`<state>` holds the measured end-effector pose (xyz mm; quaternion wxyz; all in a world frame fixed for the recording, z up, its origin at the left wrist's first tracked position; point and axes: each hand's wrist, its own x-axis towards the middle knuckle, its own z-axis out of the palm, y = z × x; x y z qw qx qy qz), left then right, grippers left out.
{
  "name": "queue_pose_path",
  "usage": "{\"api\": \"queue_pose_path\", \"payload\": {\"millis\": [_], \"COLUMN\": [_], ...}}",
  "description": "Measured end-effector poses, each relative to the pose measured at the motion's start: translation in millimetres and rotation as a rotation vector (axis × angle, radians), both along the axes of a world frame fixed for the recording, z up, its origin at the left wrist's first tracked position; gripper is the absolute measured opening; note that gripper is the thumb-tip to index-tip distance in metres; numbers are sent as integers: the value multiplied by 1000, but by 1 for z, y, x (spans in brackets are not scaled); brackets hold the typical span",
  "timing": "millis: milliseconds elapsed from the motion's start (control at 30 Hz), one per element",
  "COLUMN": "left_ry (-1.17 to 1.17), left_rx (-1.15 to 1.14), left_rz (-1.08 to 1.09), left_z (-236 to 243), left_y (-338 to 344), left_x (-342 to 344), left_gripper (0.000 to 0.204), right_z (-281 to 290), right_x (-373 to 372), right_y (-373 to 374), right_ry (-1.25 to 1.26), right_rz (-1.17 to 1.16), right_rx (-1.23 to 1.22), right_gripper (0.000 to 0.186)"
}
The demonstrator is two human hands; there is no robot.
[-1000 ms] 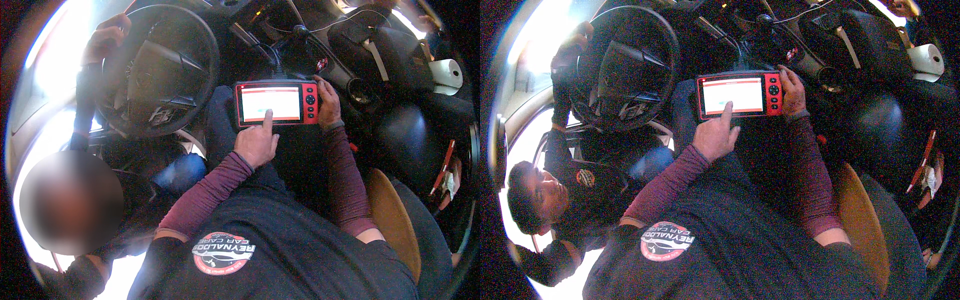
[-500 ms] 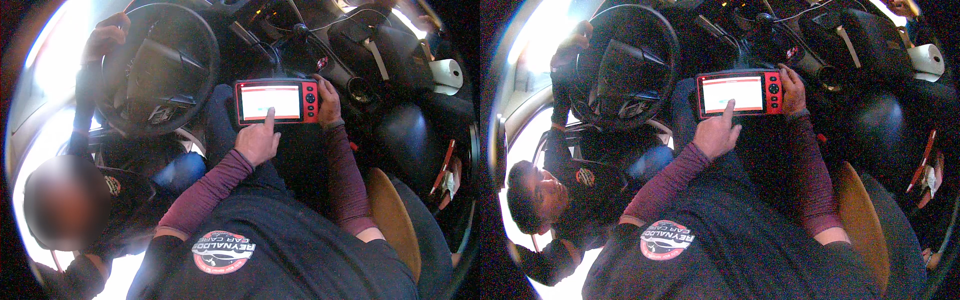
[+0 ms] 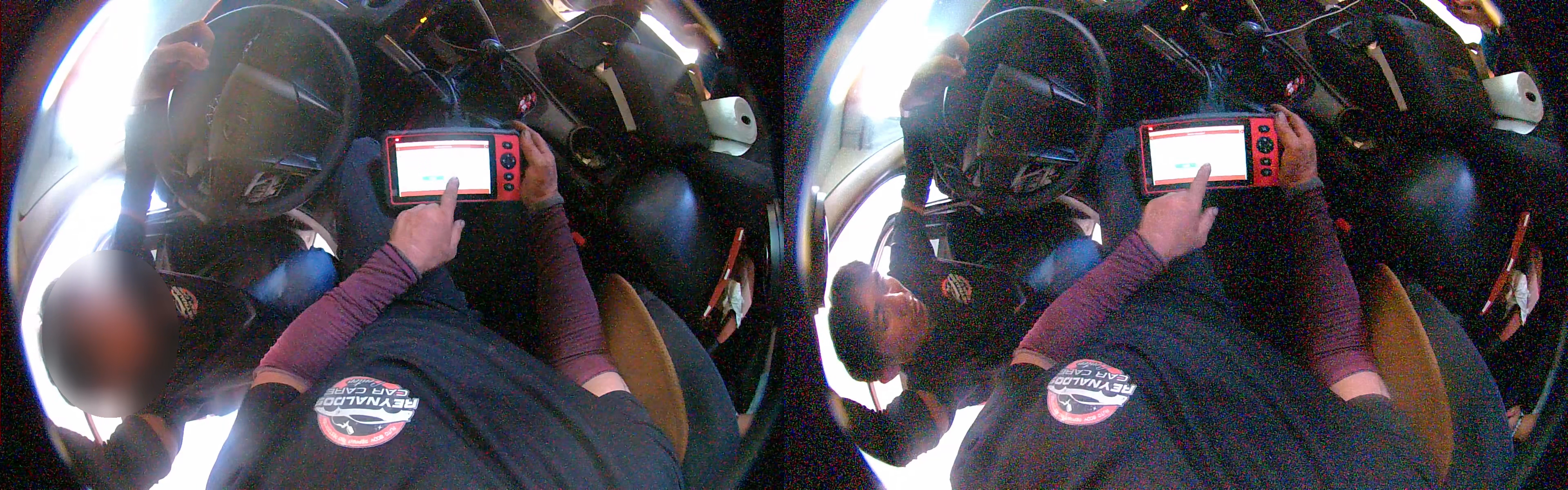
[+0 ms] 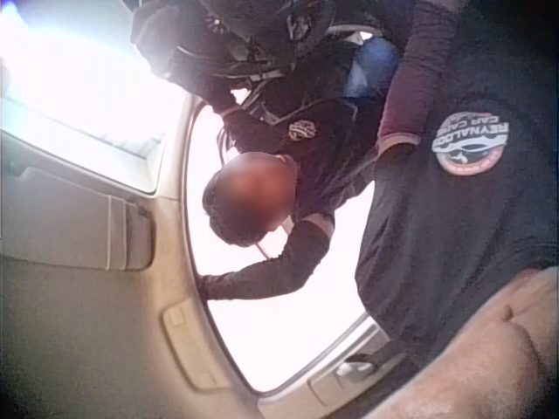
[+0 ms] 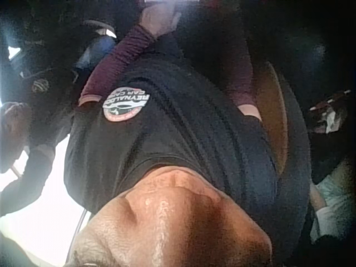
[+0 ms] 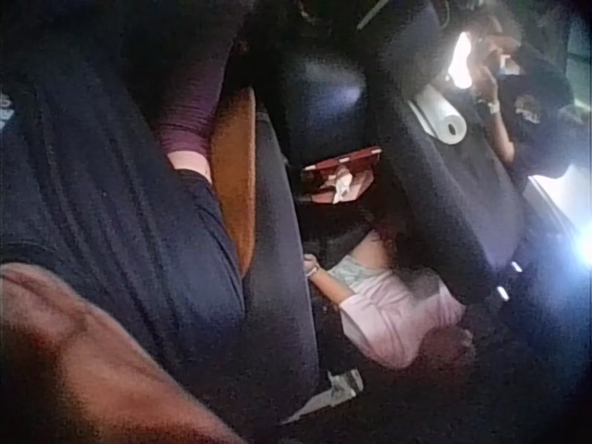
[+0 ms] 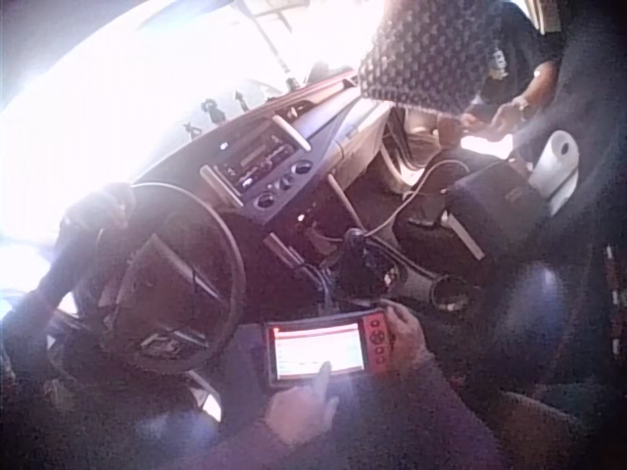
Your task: Using a handheld diagnostic scanner inside a vehicle to check for error codes while interacting with another mechanic.
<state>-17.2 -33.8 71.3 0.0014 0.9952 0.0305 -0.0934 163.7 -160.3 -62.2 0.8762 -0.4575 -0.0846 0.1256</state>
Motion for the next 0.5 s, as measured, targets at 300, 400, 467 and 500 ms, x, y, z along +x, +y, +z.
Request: {"api": "queue_pose_path", "payload": {"millis": [300,400,467,500], "left_ry": [-491,-649,-605,-603], "left_rx": [-48,-21,-75,-43], "left_rz": [-71,14,84,48], "left_z": [6,15,13,10], "left_y": [32,62,71,77], "left_x": [-13,-16,-19,-20], "left_gripper": [67,69,77,82], "right_z": [-13,4,-3,3], "right_x": [5,-8,-5,-6], "right_y": [3,9,6,7], "right_ry": [-33,-148,-361,-577], "right_rz": [-36,-115,-246,-370], "right_rx": [-56,-224,-509,-787], "right_gripper": [46,58,66,73]}}
